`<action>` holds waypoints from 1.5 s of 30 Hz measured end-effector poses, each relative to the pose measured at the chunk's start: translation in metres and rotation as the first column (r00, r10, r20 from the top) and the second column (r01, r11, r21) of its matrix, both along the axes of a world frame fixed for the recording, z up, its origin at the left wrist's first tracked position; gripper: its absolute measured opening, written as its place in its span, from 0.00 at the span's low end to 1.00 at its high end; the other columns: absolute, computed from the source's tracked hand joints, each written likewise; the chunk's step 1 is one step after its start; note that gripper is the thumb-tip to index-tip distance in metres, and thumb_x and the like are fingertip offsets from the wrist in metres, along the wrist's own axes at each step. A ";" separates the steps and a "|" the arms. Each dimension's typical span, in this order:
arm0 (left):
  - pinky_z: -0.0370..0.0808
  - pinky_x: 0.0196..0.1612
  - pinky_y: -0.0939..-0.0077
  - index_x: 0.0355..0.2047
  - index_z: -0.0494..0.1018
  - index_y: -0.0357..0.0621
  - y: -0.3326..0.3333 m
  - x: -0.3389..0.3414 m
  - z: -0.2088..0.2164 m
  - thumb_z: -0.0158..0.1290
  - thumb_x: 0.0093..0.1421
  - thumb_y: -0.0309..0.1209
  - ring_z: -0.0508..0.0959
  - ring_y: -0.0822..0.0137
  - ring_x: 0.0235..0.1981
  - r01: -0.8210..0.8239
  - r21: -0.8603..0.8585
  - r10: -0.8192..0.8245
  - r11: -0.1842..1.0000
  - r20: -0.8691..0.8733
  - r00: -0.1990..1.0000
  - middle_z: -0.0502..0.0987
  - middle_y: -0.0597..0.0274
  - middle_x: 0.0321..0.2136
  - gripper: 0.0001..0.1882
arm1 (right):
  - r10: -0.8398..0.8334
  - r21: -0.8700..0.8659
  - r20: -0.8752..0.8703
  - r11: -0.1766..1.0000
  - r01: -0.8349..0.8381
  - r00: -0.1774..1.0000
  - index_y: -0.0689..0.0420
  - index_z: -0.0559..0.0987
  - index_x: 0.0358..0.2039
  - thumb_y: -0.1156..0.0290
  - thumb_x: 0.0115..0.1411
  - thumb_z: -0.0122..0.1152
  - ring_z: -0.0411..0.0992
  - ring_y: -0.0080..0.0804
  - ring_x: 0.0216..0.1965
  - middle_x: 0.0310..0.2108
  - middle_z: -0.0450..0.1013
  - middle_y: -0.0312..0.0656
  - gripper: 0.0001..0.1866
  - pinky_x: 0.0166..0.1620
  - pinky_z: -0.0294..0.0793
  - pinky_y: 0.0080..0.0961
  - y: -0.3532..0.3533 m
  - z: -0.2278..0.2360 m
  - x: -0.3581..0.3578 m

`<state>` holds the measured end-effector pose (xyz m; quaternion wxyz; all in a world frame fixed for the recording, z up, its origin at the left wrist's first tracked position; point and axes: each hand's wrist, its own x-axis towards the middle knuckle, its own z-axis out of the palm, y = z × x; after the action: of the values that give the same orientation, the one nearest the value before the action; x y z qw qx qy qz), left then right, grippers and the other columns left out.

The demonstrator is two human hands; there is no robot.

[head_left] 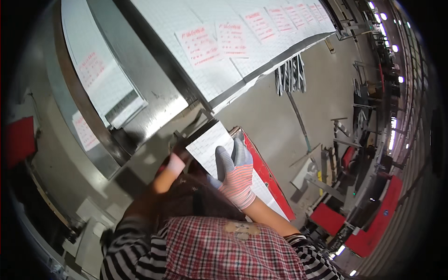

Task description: The recorder is picking up thin grey rectangular panels from a stack, applying tape to the ends, and stacking them onto a nearby metal table.

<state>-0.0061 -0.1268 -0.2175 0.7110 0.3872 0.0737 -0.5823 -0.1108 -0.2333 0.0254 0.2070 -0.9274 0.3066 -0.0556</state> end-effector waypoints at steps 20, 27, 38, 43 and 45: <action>0.76 0.49 0.57 0.62 0.58 0.46 -0.070 0.037 0.292 0.53 0.61 0.58 0.81 0.47 0.44 0.200 0.909 -0.873 0.365 0.409 -0.265 0.80 0.42 0.43 0.39 | 0.566 0.322 -0.283 0.816 -0.480 0.774 0.54 0.80 0.39 0.60 0.58 0.63 0.79 0.46 0.37 0.33 0.80 0.49 0.13 0.40 0.77 0.42 -0.167 0.026 0.046; 0.75 0.45 0.61 0.37 0.79 0.55 -0.089 -0.026 0.247 0.50 0.64 0.47 0.77 0.60 0.44 0.336 0.681 -0.237 0.651 0.603 -0.762 0.77 0.62 0.34 0.14 | 0.563 0.439 -0.320 0.801 -0.407 0.762 0.55 0.79 0.37 0.68 0.56 0.63 0.76 0.43 0.37 0.34 0.79 0.48 0.09 0.41 0.76 0.39 -0.173 -0.023 0.051; 0.73 0.55 0.57 0.44 0.79 0.55 -0.095 -0.011 0.244 0.57 0.57 0.45 0.77 0.55 0.52 0.559 0.122 0.052 0.820 0.957 -0.285 0.80 0.62 0.45 0.17 | -0.670 0.913 0.260 0.405 0.049 0.696 0.56 0.73 0.58 0.62 0.61 0.65 0.76 0.24 0.35 0.36 0.78 0.40 0.26 0.37 0.79 0.26 -0.097 0.101 -0.155; 0.59 0.64 0.42 0.44 0.78 0.49 -0.087 -0.024 0.255 0.65 0.45 0.52 0.74 0.46 0.54 0.695 0.246 0.085 0.676 0.911 -0.405 0.79 0.57 0.41 0.29 | -0.340 0.975 -0.086 0.166 0.150 0.937 0.55 0.74 0.58 0.70 0.62 0.62 0.72 0.17 0.28 0.36 0.76 0.33 0.22 0.31 0.73 0.17 0.099 0.077 -0.340; 0.47 0.66 0.31 0.50 0.76 0.51 -0.071 -0.060 0.270 0.63 0.42 0.65 0.64 0.49 0.63 0.665 0.610 0.188 0.430 0.660 -0.727 0.73 0.56 0.52 0.41 | -0.373 0.941 -0.216 0.168 0.295 0.902 0.56 0.76 0.54 0.68 0.61 0.64 0.70 0.18 0.36 0.39 0.76 0.32 0.20 0.40 0.73 0.21 0.152 0.075 -0.366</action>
<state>-0.0664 -0.1978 0.0529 0.0750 0.4146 -0.8874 -0.1873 -0.4769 -0.0808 0.1000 0.7184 -0.5138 0.4639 0.0685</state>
